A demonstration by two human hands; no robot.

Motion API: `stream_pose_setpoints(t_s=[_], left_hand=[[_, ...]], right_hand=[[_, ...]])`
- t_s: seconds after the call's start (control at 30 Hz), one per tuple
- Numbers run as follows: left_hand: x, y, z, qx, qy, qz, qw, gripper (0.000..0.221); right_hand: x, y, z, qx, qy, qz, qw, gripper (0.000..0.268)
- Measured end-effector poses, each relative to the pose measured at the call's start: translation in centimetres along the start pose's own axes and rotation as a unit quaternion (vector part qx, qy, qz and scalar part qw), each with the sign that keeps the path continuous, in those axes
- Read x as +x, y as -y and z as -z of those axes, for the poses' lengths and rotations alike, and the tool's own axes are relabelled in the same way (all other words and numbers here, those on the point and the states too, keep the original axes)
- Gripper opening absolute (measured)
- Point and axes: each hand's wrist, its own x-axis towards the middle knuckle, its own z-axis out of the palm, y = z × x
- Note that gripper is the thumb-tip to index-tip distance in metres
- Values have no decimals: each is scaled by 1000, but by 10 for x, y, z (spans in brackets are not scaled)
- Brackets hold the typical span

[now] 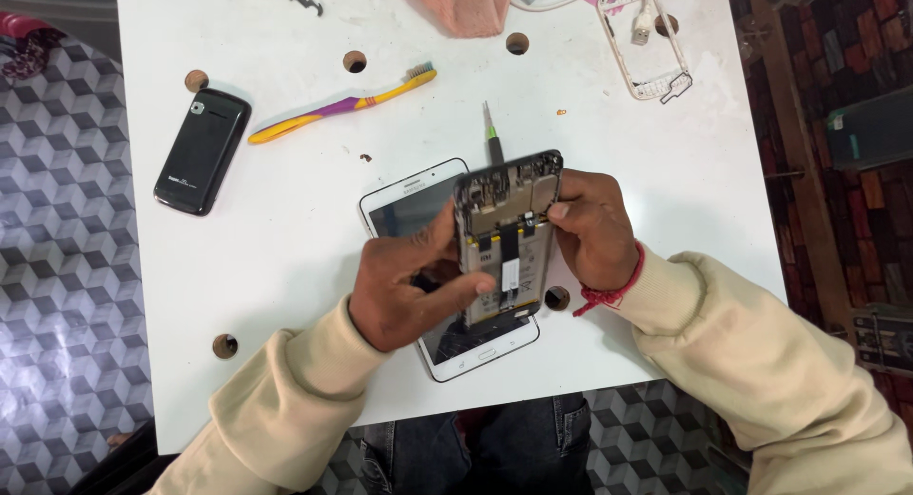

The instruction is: The person disassembles a white smartphone, removes the battery, and uses a screwdriver to adjust internal components. They then clean the screen with a toothbrush and proceed to disassemble a black feature phone, removing its back cover and battery.

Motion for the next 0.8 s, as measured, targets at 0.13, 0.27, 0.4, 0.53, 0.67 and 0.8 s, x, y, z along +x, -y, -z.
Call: stream_pose_setpoints(t_s=[0.13,0.27,0.4,0.53,0.67,0.8], left_hand=[[-1,1,-11,-15,21,-89,996,79],[-3,6,-14,-6,17,-109,994,79],[-3,6,-14,-35,1,-99,994,78],[-1,2,-12,-38,0,-32,999,75],[4,-3,-11,-68,-14,35,997,75],[6,-6,-9,-65,-11,44,997,75]], right_hand=[[-9,-5,9,8,-7,38,999,32],[-14,-11,13,-1,-17,35,999,31],[-11,-8,8,-24,-20,40,999,36],[-7,1,-2,-159,-14,85,984,43],[-6,9,-14,-108,28,82,990,34],[-4,9,-19,-158,17,97,983,26]])
